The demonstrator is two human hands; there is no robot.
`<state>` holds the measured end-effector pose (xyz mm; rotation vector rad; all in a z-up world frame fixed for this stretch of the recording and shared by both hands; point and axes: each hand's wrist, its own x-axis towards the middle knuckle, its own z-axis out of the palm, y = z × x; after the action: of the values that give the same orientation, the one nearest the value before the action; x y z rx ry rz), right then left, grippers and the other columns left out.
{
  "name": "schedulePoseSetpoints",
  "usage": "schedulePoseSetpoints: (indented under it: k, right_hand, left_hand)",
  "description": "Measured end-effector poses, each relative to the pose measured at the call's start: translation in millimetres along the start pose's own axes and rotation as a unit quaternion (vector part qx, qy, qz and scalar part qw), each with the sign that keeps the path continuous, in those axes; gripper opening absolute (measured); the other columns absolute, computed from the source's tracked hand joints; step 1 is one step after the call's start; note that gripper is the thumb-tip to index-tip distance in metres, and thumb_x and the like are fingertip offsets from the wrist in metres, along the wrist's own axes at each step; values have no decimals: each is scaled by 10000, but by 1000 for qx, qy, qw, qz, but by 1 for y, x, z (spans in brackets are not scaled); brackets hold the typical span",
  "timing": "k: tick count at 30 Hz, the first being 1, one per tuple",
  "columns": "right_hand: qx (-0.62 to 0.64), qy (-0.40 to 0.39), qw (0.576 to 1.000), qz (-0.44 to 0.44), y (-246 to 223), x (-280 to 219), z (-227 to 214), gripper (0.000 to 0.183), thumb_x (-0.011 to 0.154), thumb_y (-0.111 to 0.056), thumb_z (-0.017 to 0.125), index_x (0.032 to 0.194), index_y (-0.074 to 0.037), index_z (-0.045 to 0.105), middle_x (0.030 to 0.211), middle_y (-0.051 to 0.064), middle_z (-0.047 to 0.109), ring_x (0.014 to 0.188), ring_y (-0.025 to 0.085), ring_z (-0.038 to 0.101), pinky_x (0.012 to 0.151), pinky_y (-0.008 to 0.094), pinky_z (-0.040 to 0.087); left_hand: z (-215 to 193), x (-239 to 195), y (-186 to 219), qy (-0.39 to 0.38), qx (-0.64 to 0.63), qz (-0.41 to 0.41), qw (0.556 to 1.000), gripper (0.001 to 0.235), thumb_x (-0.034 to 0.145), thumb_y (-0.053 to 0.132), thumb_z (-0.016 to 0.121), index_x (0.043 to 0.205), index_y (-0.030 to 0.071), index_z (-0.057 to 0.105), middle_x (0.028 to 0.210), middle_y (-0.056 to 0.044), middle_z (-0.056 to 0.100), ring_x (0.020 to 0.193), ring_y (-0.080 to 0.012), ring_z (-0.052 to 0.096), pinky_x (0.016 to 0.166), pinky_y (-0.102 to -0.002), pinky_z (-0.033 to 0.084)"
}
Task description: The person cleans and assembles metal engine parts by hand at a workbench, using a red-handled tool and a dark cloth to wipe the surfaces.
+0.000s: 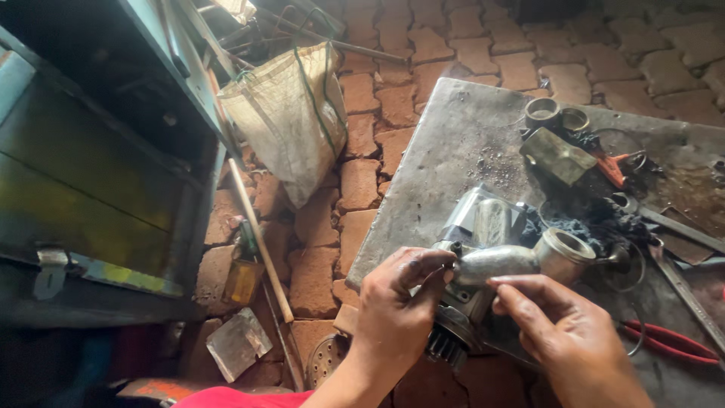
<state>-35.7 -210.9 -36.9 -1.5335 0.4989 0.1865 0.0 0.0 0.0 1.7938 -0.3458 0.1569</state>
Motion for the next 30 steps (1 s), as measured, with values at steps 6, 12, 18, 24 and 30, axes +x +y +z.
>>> schedulePoseSetpoints:
  k: [6,12,18,24,30]
  right_hand:
    - [-50,-4,999,10,8,-5,-9,251,922,-177,718,1145,-67,753,837,54,730,509,67,399,455,228,293]
    - [2,-15,998,69,15,-3,-17,247,905,-219,705,1103,-77,744,804,34,711,475,82,394,428,252,290]
    - [35,-30,987,154,26,-3,-16,222,928,-255,705,1067,-86,745,772,56,687,458,101,365,425,276,263]
    - [88,-80,983,142,44,3,-26,282,951,-241,706,1166,-63,741,852,62,702,525,96,394,437,269,288]
    - [231,-2,941,248,67,18,-45,344,935,-238,661,1211,-33,683,909,44,616,784,184,567,644,383,464]
  left_hand:
    - [3,-4,-2,17,119,68,990,145,914,63,729,1058,83,729,1019,-106,739,915,-307,740,780,-377,578]
    - [-6,-6,-5,-11,184,106,977,190,914,74,720,1104,83,726,1038,-101,735,937,-327,723,799,-397,572]
    - [-4,-4,-4,-18,168,99,981,185,883,138,765,1055,82,729,1067,-101,709,928,-307,724,778,-388,576]
    - [2,-5,-9,-19,199,63,978,118,891,118,769,1002,83,749,1012,-85,717,887,-306,725,732,-386,558]
    - [-1,-5,-11,7,156,145,977,182,884,13,723,1057,66,711,1092,-69,732,985,-285,757,858,-359,601]
